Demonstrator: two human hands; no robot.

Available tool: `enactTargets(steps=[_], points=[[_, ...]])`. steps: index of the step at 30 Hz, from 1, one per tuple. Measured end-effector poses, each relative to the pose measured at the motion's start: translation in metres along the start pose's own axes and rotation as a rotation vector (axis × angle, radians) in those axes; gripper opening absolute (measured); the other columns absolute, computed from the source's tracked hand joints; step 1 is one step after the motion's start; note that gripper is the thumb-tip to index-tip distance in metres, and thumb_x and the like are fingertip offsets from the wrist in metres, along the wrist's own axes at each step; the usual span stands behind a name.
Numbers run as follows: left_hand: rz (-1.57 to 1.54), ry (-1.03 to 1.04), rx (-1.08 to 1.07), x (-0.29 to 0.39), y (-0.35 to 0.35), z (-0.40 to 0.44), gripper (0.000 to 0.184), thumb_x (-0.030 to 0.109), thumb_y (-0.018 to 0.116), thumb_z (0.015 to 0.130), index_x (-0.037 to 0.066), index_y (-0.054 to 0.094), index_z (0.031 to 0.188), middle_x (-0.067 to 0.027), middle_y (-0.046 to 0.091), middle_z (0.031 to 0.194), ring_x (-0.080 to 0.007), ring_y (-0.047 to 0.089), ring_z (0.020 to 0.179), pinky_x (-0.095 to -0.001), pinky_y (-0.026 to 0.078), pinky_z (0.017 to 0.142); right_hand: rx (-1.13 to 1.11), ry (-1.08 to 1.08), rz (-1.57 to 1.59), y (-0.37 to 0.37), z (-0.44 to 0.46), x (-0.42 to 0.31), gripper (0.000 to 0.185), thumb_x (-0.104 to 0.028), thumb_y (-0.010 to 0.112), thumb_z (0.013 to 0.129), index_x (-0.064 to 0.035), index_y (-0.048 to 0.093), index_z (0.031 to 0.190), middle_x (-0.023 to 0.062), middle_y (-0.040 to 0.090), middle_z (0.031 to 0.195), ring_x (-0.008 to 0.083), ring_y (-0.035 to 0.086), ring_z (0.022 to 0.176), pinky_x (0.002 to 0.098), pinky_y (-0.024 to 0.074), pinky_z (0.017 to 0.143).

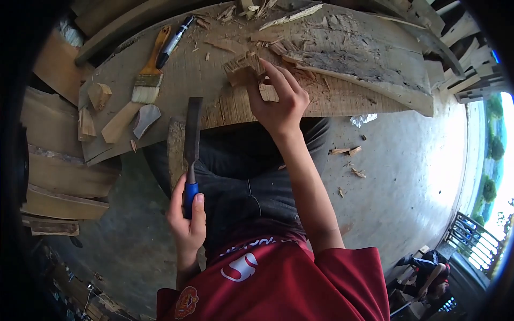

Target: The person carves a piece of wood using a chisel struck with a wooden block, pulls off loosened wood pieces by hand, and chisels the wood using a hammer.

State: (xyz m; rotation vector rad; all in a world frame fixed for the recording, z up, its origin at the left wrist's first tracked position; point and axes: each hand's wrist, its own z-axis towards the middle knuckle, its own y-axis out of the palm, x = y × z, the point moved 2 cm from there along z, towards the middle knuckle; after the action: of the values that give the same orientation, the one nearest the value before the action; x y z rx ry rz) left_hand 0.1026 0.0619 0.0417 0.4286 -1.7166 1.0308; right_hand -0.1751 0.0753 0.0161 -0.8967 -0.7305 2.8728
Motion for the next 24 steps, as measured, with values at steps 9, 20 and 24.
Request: enactTargets(steps=[9,20,24], points=[[0.212,0.288,0.050,0.021,-0.008,0.027,0.038,0.008,0.068,0.088,-0.006,0.059,0.122,-0.0214,0.069,0.096,-0.0306,0.071,0.082,-0.0353,0.056,0.072,-0.044,0.129,0.126,0.002,-0.007,0.008,0.030,-0.004,0.081,0.075,0.0052,0.069,0.100,0.0143,0.072,0.092,0.0191,0.073,0.078,0.0273,0.0582,0.067],[0.251,0.289,0.061,0.018,-0.007,0.025,0.035,0.009,0.070,0.087,-0.006,0.061,0.117,-0.0200,0.069,0.092,-0.0302,0.071,0.081,-0.0338,0.055,0.070,-0.038,0.143,0.190,0.002,-0.008,0.010,0.030,-0.003,0.077,0.075,-0.0011,0.069,0.104,0.0114,0.070,0.090,0.0220,0.071,0.076,0.0298,0.0578,0.067],[0.242,0.257,0.048,0.015,-0.006,0.020,0.036,0.009,0.071,0.087,-0.006,0.061,0.118,-0.0196,0.070,0.092,-0.0298,0.071,0.081,-0.0336,0.055,0.069,-0.035,0.136,0.195,0.002,-0.007,0.009,0.031,-0.003,0.077,0.076,-0.0008,0.069,0.105,0.0120,0.070,0.091,0.0222,0.071,0.078,0.0301,0.0581,0.068]])
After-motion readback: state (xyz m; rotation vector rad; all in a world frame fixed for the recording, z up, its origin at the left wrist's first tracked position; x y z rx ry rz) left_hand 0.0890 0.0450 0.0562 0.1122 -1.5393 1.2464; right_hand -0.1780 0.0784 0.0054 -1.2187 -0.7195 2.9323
